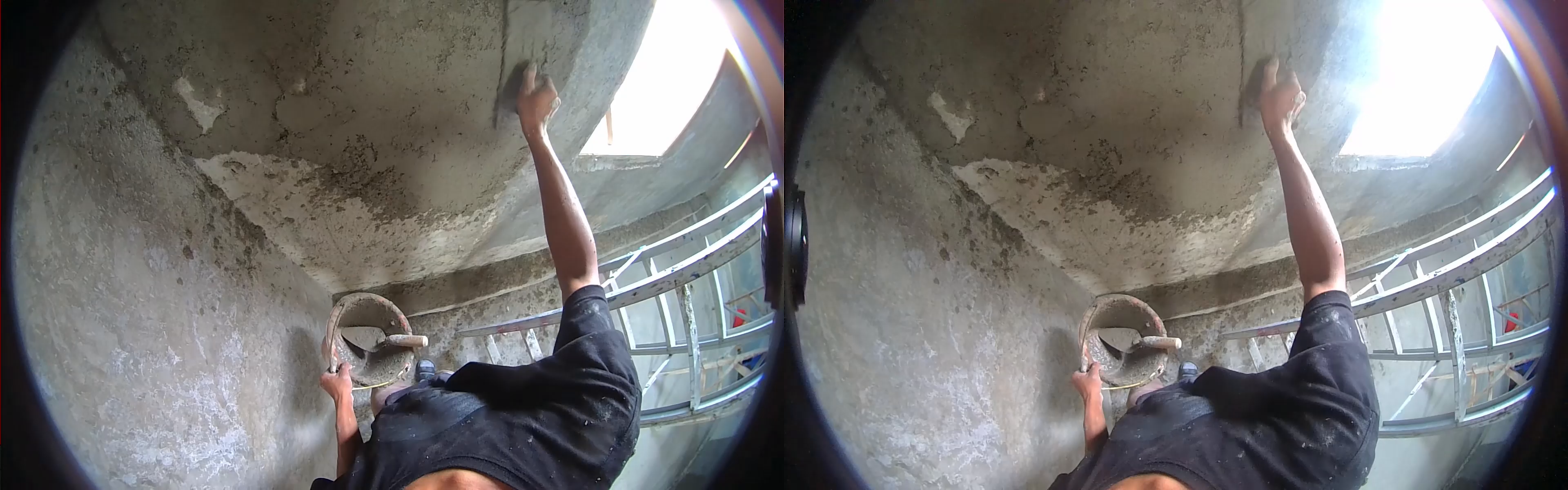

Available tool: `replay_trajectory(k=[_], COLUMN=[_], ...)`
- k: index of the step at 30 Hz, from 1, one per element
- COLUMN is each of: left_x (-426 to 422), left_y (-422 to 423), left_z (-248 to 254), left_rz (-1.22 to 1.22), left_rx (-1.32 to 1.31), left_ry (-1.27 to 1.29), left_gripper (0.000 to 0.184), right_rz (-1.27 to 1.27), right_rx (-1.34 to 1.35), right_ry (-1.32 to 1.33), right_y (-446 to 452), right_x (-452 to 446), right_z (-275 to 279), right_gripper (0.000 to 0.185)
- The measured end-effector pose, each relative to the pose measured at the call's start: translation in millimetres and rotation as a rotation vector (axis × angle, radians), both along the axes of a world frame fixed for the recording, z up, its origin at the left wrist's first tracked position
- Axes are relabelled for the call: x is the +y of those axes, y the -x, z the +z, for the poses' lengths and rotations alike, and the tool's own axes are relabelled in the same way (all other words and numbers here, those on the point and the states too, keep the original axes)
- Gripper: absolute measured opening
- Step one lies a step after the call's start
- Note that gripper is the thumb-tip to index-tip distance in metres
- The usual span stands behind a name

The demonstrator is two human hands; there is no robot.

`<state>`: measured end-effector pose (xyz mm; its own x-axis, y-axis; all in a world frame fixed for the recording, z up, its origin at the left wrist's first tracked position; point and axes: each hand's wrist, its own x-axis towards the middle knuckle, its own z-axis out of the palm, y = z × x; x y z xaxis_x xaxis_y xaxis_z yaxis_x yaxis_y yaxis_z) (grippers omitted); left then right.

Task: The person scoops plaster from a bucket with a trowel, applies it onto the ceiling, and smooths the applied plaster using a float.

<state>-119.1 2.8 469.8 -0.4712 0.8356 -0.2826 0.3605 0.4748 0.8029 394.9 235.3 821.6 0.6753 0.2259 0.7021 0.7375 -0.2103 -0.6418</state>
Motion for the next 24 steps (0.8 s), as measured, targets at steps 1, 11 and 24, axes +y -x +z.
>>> replay_trajectory(k=[1,11,24], left_x=[-2,18,26], left_y=[1,7,7], left_z=[2,-2,2], left_rz=[0.000,-0.054,-0.094], left_rx=[0.000,0.078,0.101], left_ry=[0.002,0.057,0.120], left_gripper=[0.028,0.030,0.035], right_rz=[0.000,-0.134,0.253], right_rx=[0.000,-0.964,-0.030], right_ry=[0.002,0.248,-0.101], right_y=[6,121,98], right_x=[2,63,25], right_z=[3,-126,-39], right_gripper=[0.051,0.043,0.052])
